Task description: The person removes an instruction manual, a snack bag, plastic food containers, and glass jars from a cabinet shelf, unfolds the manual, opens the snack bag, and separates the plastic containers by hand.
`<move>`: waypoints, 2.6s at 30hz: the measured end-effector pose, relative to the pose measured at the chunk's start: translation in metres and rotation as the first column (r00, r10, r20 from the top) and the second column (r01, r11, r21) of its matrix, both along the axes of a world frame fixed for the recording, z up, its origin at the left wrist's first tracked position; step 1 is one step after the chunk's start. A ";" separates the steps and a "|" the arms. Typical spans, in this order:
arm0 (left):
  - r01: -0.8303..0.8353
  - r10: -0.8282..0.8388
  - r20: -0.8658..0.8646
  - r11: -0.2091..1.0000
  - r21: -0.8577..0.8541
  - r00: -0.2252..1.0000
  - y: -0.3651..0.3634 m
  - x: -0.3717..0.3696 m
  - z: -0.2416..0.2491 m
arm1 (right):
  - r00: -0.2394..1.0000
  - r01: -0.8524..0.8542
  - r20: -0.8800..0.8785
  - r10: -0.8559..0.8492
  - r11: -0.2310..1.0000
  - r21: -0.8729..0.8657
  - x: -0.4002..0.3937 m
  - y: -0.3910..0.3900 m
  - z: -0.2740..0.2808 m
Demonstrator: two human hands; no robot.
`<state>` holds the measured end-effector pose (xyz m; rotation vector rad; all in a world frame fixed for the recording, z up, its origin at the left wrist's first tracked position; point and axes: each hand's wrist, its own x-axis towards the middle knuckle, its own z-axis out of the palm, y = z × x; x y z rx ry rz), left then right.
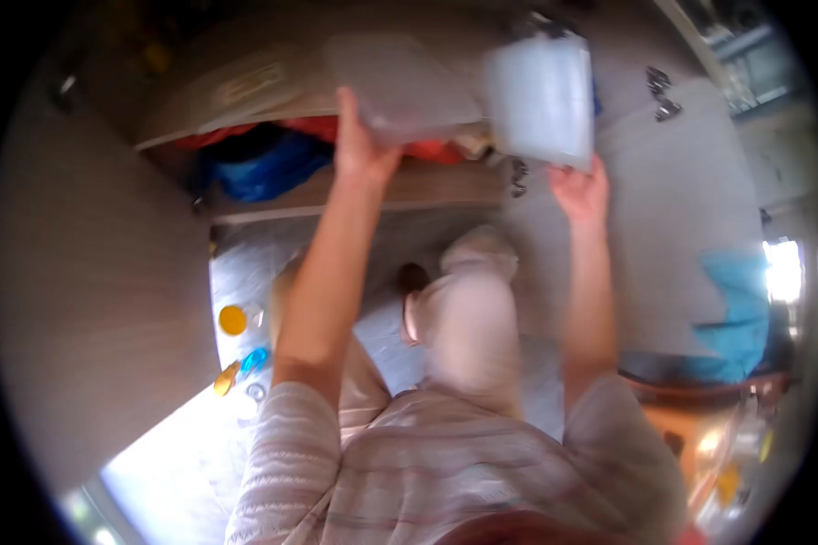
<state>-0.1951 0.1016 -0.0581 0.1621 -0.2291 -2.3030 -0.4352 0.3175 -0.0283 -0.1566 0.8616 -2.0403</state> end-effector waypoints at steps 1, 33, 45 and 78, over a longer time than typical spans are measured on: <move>-0.024 0.024 -0.023 1.000 -0.005 0.999 0.002 -0.004 0.002 | 1.000 -0.022 -0.011 0.022 1.000 -0.015 0.001 0.005 -0.002; 0.437 -0.242 0.364 0.470 -0.767 0.900 0.057 0.055 0.051 | 0.893 -0.450 -0.064 0.445 0.881 -0.150 0.119 0.087 -0.033; 0.569 -0.190 0.541 0.389 -0.725 0.819 0.079 0.057 0.053 | 0.610 -0.196 -0.684 0.401 0.912 0.360 0.153 0.086 0.035; 0.613 -0.277 0.547 0.369 -0.698 0.790 0.071 0.057 0.039 | 0.626 -0.178 -0.694 0.354 0.932 0.316 0.148 0.089 0.038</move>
